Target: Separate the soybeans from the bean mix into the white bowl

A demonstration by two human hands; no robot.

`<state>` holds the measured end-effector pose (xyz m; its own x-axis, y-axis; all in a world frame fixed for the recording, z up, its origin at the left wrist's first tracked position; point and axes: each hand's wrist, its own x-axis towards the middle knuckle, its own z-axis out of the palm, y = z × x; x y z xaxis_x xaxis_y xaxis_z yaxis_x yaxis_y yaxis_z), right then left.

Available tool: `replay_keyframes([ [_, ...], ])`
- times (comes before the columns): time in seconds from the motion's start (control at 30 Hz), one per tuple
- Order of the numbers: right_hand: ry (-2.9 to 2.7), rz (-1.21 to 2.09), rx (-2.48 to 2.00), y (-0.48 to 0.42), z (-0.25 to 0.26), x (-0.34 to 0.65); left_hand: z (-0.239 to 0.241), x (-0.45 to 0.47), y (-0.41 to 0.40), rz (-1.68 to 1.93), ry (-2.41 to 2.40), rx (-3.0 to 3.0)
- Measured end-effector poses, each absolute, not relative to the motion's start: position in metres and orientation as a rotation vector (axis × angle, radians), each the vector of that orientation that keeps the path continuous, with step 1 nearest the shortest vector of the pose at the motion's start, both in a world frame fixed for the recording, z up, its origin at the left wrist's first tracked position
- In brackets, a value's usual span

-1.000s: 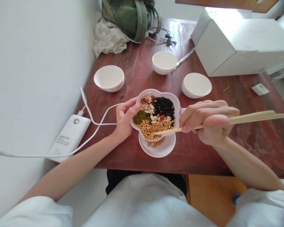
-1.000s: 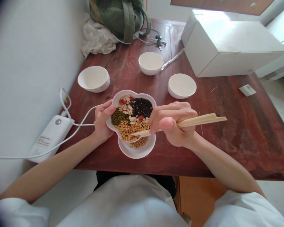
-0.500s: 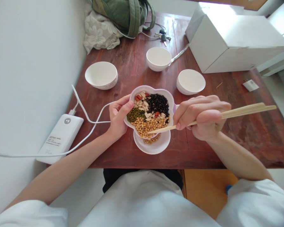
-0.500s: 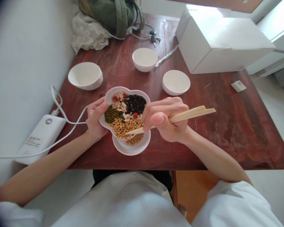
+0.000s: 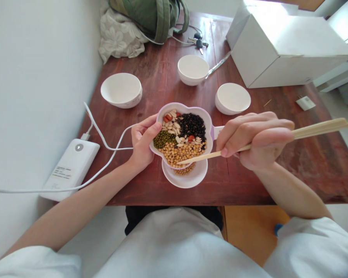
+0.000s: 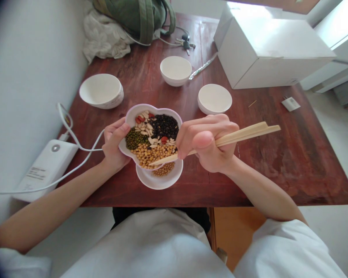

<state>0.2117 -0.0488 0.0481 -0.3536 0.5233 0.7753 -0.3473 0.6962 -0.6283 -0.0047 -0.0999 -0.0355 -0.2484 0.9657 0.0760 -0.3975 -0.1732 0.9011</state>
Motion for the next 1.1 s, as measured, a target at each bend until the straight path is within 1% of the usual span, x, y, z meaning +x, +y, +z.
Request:
replay_keyframes([
  [0.1, -1.694, 0.828, -0.202, -0.048, 0.046, 0.213, -0.036, -0.005, -0.1, 1.635, 0.995, 0.853],
  [0.27, -1.751, 0.755, -0.153, -0.047, 0.041, 0.211, -0.036, -0.005, -0.1, 1.637, 0.974, 0.854],
  [0.43, -1.816, 0.809, -0.134, -0.048, 0.038, 0.209, -0.036, -0.005, -0.1, 1.639, 0.939, 0.858],
  [0.9, -1.776, 0.954, -0.131, -0.05, 0.045, 0.208, -0.034, -0.005, -0.101, 1.619, 1.026, 0.83],
  [1.1, -1.754, 0.911, -0.212, -0.051, 0.048, 0.213, -0.033, -0.005, -0.1, 1.622, 0.99, 0.846],
])
